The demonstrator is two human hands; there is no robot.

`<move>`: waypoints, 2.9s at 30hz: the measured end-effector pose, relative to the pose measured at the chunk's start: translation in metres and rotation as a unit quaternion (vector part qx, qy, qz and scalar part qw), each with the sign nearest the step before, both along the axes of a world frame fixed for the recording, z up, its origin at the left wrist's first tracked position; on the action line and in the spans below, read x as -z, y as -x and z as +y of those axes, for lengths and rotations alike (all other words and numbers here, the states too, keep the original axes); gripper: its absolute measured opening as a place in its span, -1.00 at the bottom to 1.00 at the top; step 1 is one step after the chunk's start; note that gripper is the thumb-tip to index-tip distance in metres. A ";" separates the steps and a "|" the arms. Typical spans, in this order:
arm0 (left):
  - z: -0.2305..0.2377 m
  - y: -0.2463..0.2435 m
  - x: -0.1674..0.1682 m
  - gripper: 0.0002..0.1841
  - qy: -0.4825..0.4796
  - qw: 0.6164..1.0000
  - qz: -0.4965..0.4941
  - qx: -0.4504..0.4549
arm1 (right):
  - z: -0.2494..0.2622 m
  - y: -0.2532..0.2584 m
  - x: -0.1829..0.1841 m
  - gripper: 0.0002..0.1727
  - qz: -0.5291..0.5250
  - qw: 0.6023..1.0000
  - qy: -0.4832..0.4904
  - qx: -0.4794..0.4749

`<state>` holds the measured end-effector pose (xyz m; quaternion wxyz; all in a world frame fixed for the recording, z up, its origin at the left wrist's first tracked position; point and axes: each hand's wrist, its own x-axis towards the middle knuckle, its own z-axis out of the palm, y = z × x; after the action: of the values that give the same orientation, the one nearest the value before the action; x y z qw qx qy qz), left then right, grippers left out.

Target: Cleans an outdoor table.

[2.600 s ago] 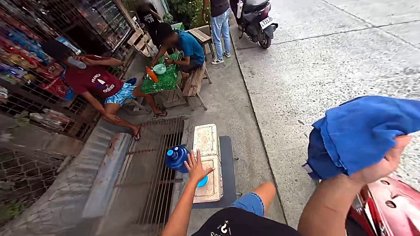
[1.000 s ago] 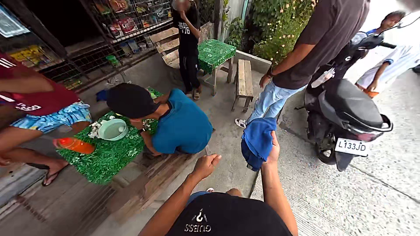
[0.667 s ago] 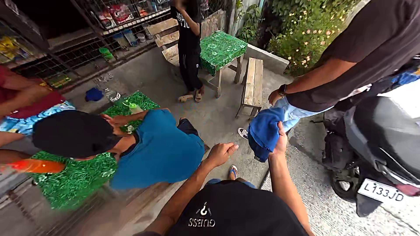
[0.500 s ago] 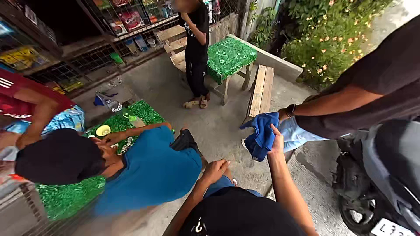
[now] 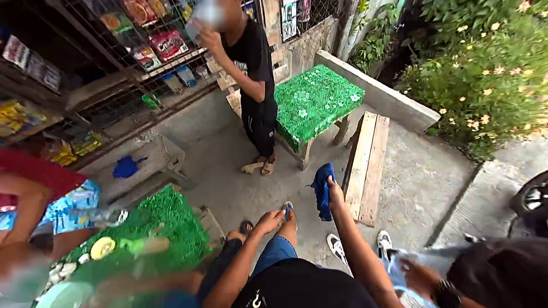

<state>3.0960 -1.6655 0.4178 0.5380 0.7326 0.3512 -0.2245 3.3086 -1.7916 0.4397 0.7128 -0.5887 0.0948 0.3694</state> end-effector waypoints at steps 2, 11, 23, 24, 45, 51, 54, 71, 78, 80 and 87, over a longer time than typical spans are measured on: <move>0.055 -0.073 0.018 -0.39 0.005 1.000 0.012 -0.009 | 0.058 -0.050 0.009 -0.59 -0.020 0.999 0.042 -0.016; 0.213 -0.290 0.110 -0.52 0.068 0.950 0.014 -0.305 | 0.231 -0.207 0.086 -0.49 -0.367 0.861 0.243 -0.254; 0.315 -0.445 0.259 -0.41 -0.084 0.817 -0.014 -0.570 | 0.356 -0.422 0.306 -0.36 -0.609 0.603 0.226 -0.464; 0.320 -0.458 0.262 -0.39 -0.106 0.802 -0.012 -0.587 | 0.354 -0.473 0.308 -0.37 -0.609 0.609 0.260 -0.437; 0.330 -0.513 0.261 -0.26 -0.190 0.718 0.088 -0.664 | 0.336 -0.796 0.307 -0.38 -0.554 0.625 0.372 -0.406; 0.334 -0.525 0.248 -0.31 -0.183 0.712 0.100 -0.670 | 0.391 -0.872 0.229 -0.46 -0.469 0.714 0.470 -0.224; 0.334 -0.519 0.245 -0.35 -0.171 0.710 0.106 -0.674 | 0.426 -0.682 0.209 -0.49 -0.484 0.700 0.317 -0.419; 0.340 -0.500 0.266 -0.34 -0.150 0.713 0.103 -0.677 | 0.729 -0.456 0.306 -0.40 -0.564 0.601 0.104 -0.557; 0.342 -0.491 0.260 -0.27 -0.172 0.778 0.111 -0.594 | 0.685 -0.472 0.309 -0.37 -0.538 0.550 0.128 -0.626; 0.366 -0.491 0.253 -0.21 -0.222 0.807 0.096 -0.538 | 0.695 -0.586 0.322 -0.35 -0.574 0.595 0.241 -0.508; 0.467 -0.530 0.246 -0.35 -0.284 0.802 0.162 -0.500 | 0.657 -0.627 0.235 -0.39 -0.466 0.673 0.379 -0.432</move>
<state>3.6264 -1.1988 0.1721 0.2785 0.5286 0.7988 0.0700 3.9353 -1.1351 0.2051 0.1411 -0.8791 -0.3828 0.2465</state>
